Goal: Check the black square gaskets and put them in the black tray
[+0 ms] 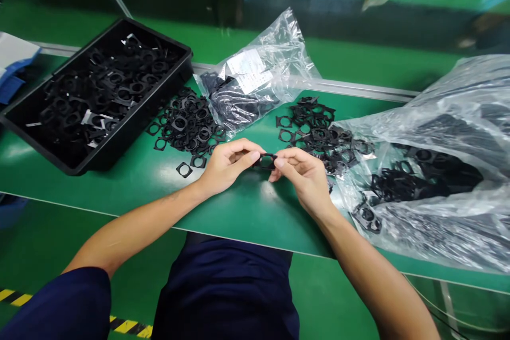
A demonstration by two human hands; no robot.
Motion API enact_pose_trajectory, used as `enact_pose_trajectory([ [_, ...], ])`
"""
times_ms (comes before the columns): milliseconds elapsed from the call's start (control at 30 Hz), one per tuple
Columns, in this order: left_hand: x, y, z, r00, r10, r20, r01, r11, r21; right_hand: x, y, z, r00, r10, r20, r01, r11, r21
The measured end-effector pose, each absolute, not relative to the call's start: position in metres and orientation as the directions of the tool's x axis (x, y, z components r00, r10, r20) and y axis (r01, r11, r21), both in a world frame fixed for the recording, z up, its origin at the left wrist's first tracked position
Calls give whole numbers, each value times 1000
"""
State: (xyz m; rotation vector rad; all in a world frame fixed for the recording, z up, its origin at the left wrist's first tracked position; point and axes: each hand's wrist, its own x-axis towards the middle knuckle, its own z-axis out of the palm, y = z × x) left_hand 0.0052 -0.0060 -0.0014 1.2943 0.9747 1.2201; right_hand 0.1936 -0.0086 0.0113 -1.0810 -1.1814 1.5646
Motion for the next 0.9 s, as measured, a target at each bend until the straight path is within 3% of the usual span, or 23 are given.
enact_pose_trajectory([
  [233, 5, -5, -1, 172, 978, 121, -67, -111, 992, 193, -9, 12, -272, 949, -161, -137, -203, -970],
  [533, 2, -6, -6, 195, 937, 291, -3, -296, 955, 194, -8, 8, -215, 968, -131, -189, -173, -967],
  [900, 4, -7, -10, 201, 935, 292, 2, -299, 954, 197, -8, 7, -216, 974, -73, -193, -116, -974],
])
